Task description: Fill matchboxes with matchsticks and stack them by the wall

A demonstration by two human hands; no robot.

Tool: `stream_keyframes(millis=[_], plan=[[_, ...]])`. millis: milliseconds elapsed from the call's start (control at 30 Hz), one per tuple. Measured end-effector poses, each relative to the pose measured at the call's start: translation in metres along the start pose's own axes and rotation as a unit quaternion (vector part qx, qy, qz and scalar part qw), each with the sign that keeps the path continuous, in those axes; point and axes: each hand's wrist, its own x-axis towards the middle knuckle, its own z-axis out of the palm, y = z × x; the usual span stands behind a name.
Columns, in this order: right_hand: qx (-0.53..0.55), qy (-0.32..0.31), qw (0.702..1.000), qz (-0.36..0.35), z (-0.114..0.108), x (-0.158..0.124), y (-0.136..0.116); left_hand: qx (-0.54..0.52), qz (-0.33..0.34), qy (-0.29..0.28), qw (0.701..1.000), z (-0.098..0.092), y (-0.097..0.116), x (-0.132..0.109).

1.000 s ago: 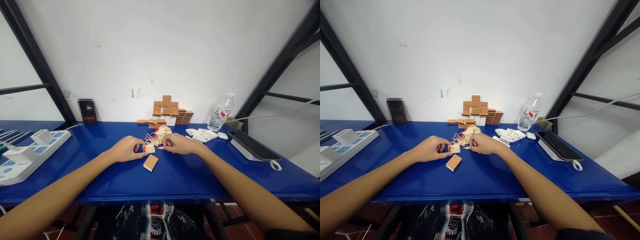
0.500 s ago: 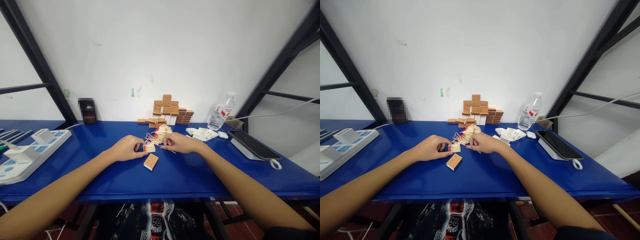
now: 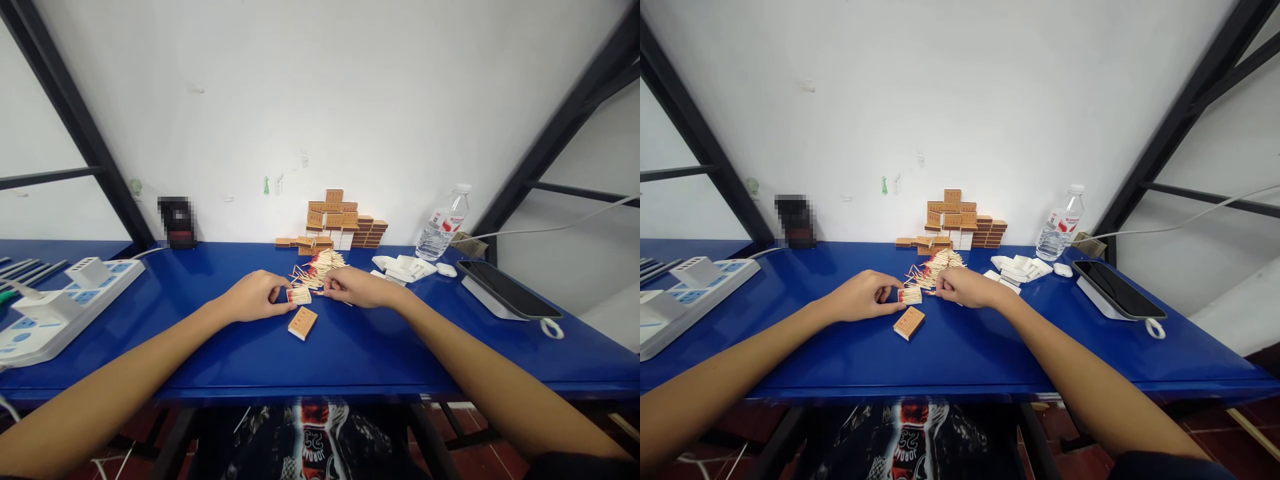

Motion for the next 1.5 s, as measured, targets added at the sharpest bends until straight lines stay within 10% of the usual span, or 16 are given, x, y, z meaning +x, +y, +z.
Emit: stream_keyframes(millis=[533,1500], plan=[[-0.056,0.061,0.995,-0.048,0.017,0.004,-0.044,-0.036,0.007,0.013,0.999,0.007,0.007,0.002],[-0.019,0.056,0.996,-0.063,0.010,-0.001,-0.039,-0.065,-0.008,0.023,0.998,0.009,-0.001,0.000]])
